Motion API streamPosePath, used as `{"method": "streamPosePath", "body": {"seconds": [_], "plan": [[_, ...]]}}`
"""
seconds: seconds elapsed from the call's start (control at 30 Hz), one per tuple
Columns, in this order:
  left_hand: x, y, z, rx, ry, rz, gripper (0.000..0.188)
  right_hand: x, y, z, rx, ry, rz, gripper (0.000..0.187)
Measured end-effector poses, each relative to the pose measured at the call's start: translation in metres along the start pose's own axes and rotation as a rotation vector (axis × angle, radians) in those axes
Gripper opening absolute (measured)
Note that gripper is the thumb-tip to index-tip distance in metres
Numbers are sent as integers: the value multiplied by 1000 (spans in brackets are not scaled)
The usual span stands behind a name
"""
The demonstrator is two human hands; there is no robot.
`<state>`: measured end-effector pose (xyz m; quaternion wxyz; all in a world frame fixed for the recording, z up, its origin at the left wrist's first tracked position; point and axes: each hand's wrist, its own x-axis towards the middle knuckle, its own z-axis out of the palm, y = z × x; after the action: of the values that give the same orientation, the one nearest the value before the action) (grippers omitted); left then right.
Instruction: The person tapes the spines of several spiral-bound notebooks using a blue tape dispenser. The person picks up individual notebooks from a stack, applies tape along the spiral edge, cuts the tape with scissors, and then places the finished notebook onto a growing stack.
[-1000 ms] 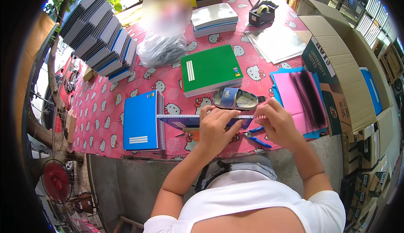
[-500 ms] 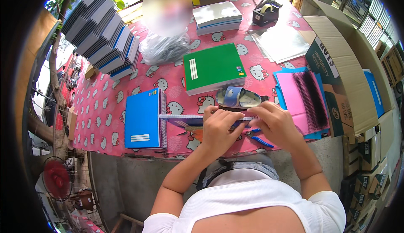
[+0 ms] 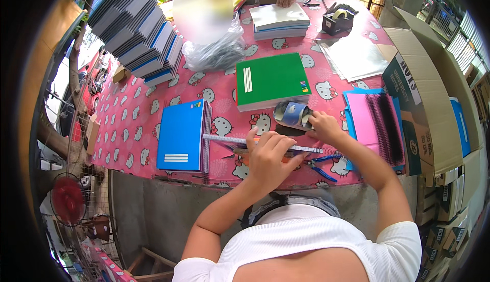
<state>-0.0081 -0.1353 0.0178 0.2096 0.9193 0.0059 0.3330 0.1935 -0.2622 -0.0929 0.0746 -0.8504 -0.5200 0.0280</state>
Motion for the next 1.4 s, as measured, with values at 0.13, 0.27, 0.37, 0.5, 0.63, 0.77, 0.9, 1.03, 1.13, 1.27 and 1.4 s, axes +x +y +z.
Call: {"method": "streamPosePath", "body": {"seconds": [0.13, 0.27, 0.37, 0.5, 0.63, 0.77, 0.9, 1.03, 1.13, 1.27, 1.4], "plan": [[-3, -5, 3, -60, -10, -19, 29, -14, -8, -32, 574, 101, 249, 41], [-1, -8, 3, -68, -29, -23, 27, -49, 3, -66, 1436, 68, 108, 44], [3, -8, 4, -98, 2, -7, 25, -49, 0, -81, 869, 126, 92, 44], [3, -8, 3, -152, 0, -85, 33, -46, -10, -96, 898, 170, -98, 33], [6, -6, -8, -186, -67, -236, 48, -31, -4, -99, 1078, 75, 84, 34], [1, -17, -11, -26, -90, -126, 38, -20, -10, -90, 668, -6, 12, 40], [-1, -26, -25, 157, -73, -210, 33, -14, -9, -90, 1250, 2, -61, 45], [-3, -32, -37, 206, -56, -325, 31, 1, -33, -102, 961, 15, 0, 49], [-6, -39, -41, 200, 2, -368, 32, -1, -36, -98, 1229, 48, -89, 53], [-8, -42, -38, 143, 2, -362, 32, 8, -16, -87, 682, 101, -133, 56], [-5, -46, -35, 135, -24, -325, 31, 10, -25, -84, 902, -146, -76, 54]]}}
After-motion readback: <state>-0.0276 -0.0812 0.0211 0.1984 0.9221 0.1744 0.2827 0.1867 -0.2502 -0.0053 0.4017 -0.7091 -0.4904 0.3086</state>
